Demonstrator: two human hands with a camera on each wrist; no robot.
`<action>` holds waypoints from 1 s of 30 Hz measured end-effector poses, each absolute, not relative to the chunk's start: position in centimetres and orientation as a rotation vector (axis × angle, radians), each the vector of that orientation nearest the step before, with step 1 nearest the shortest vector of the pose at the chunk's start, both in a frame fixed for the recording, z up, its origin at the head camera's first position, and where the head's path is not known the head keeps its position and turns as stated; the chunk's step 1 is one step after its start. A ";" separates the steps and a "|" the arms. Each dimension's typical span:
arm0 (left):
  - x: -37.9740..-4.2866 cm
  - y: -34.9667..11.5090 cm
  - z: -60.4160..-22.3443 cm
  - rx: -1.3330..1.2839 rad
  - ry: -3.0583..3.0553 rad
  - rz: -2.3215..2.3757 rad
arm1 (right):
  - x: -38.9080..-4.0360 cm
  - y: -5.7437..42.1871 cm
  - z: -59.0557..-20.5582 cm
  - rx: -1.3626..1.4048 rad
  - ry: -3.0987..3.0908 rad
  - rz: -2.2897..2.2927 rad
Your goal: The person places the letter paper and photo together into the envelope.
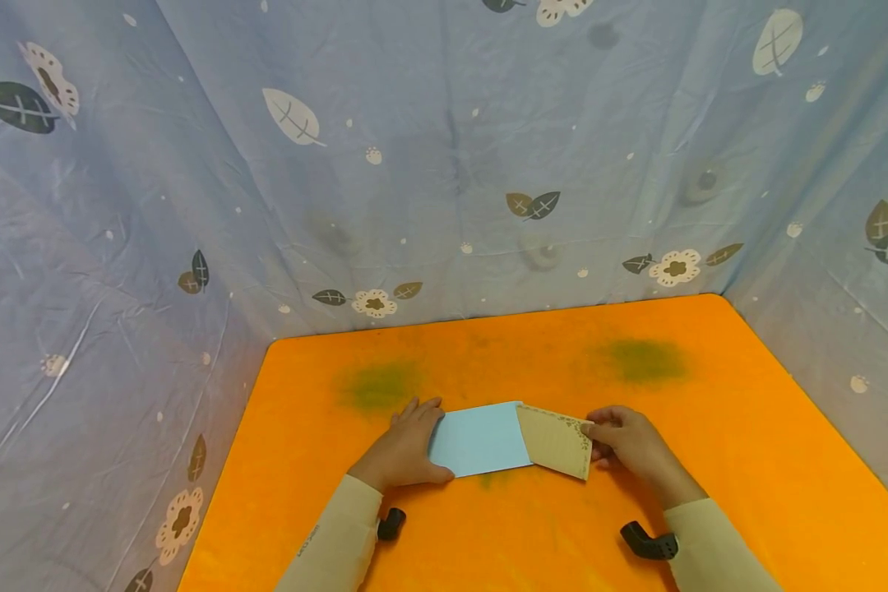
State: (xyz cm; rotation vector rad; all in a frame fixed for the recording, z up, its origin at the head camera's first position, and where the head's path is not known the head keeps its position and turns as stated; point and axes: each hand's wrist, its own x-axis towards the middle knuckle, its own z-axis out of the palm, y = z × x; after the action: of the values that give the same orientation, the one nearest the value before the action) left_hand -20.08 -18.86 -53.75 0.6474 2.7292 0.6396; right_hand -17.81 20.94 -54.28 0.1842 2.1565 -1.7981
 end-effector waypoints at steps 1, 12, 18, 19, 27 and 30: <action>-20.1 -18.9 -53.8 0.647 2.728 0.640 | -17.7 20.9 -54.2 0.209 2.152 -1.793; -20.0 -18.8 -53.5 0.652 2.726 0.637 | -16.8 21.4 -53.6 0.201 2.125 -1.746; -20.0 -18.7 -53.4 0.649 2.722 0.648 | -17.2 21.1 -54.1 0.205 2.176 -1.770; -20.0 -18.7 -53.5 0.649 2.722 0.648 | -17.3 21.0 -54.1 0.207 2.191 -1.766; -20.1 -18.8 -53.8 0.652 2.723 0.638 | -17.5 20.6 -53.7 0.242 2.247 -1.733; -20.1 -18.8 -53.7 0.648 2.722 0.644 | -17.6 20.6 -53.7 0.226 2.245 -1.736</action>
State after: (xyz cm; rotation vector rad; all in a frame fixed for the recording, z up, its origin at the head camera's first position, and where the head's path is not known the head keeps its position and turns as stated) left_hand -20.09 -18.76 -53.70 0.6479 2.7221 0.6439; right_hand -17.56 20.58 -53.71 0.2257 2.2451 -1.7361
